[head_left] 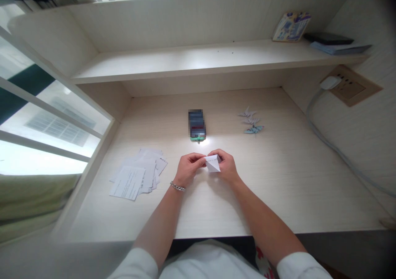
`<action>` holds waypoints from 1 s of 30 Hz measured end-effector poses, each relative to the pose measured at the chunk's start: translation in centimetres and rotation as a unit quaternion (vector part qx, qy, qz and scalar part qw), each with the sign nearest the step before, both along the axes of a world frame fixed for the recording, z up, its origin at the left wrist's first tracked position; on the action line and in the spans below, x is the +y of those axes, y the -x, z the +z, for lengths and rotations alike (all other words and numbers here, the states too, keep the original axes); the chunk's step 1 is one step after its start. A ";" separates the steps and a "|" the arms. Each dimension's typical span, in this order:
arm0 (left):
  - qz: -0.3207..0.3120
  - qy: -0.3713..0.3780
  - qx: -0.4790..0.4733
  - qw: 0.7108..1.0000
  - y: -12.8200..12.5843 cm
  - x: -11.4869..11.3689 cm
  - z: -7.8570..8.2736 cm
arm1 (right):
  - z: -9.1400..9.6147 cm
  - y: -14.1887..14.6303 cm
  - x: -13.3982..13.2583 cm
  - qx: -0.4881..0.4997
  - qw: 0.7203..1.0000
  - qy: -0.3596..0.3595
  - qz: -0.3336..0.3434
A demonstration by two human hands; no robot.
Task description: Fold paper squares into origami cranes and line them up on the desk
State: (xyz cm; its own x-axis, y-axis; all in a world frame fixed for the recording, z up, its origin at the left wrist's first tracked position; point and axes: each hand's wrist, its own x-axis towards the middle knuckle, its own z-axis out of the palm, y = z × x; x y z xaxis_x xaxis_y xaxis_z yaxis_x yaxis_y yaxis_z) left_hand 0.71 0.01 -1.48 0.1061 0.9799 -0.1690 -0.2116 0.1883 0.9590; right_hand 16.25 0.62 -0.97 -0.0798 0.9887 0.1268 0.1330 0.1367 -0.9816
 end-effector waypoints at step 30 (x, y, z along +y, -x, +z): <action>0.021 -0.041 -0.017 0.999 0.5 0.1 0.0 | -0.3 0.1 -0.1 0.054 0.997 -0.043 0.024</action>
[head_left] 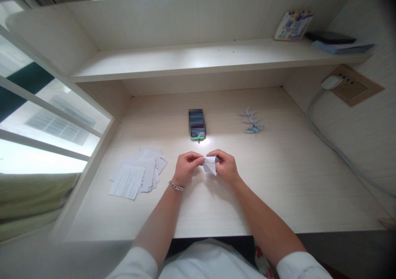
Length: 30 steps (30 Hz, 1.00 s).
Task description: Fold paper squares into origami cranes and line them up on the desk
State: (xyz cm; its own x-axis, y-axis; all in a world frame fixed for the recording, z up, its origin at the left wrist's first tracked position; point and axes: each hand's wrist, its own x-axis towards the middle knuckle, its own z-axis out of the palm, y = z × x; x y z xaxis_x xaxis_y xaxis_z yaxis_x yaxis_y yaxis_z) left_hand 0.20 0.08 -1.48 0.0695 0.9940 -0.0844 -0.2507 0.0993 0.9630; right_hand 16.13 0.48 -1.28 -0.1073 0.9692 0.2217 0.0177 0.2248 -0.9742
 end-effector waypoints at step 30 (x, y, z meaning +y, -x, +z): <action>-0.049 0.008 -0.017 0.999 -0.1 -0.2 -0.1 | 0.3 -0.1 0.4 -0.041 0.999 0.019 -0.012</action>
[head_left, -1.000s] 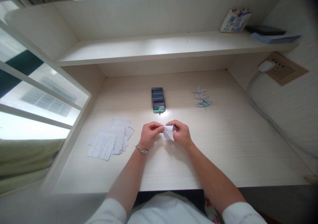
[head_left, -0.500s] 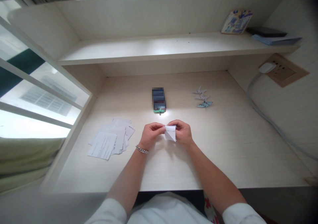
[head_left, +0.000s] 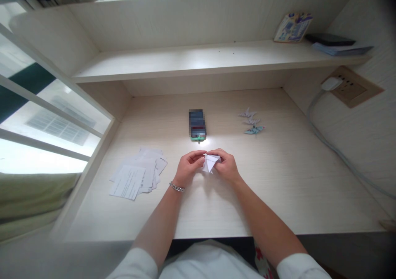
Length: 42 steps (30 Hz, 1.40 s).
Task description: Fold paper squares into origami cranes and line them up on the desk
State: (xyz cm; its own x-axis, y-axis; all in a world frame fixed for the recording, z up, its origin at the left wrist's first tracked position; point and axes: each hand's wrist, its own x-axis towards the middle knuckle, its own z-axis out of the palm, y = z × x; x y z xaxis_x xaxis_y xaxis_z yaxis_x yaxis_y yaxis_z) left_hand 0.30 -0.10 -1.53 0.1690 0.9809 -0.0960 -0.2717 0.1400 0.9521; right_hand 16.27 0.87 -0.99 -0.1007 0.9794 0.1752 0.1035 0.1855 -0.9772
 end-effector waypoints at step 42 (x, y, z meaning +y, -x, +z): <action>0.161 -0.344 0.408 0.830 -3.3 -1.9 0.2 | -0.5 0.8 -0.4 0.018 0.985 0.028 -0.170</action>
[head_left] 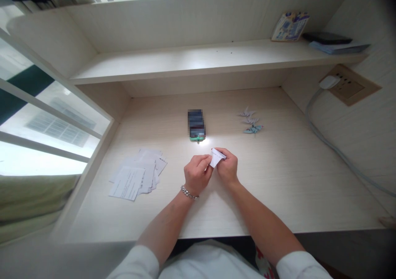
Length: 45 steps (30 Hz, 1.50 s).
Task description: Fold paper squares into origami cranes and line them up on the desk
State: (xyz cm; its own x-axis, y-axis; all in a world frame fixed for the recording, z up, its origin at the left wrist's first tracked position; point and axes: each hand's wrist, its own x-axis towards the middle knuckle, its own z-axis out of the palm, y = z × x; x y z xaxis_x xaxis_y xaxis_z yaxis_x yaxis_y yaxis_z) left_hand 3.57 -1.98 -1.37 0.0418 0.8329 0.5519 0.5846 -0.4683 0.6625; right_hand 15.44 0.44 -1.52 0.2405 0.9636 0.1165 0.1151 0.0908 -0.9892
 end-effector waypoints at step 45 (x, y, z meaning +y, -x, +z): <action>-0.029 0.292 -0.363 0.884 2.2 2.3 -0.9 | -0.9 -0.7 1.2 0.158 0.955 0.131 0.213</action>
State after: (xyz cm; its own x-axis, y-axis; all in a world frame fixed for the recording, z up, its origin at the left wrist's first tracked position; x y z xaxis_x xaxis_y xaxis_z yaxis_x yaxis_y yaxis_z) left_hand 1.38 0.31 -2.31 -0.0954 0.9928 -0.0722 -0.1088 0.0617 0.9922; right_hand 16.12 1.65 -2.41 -0.1968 0.9679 -0.1566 -0.1841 -0.1933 -0.9637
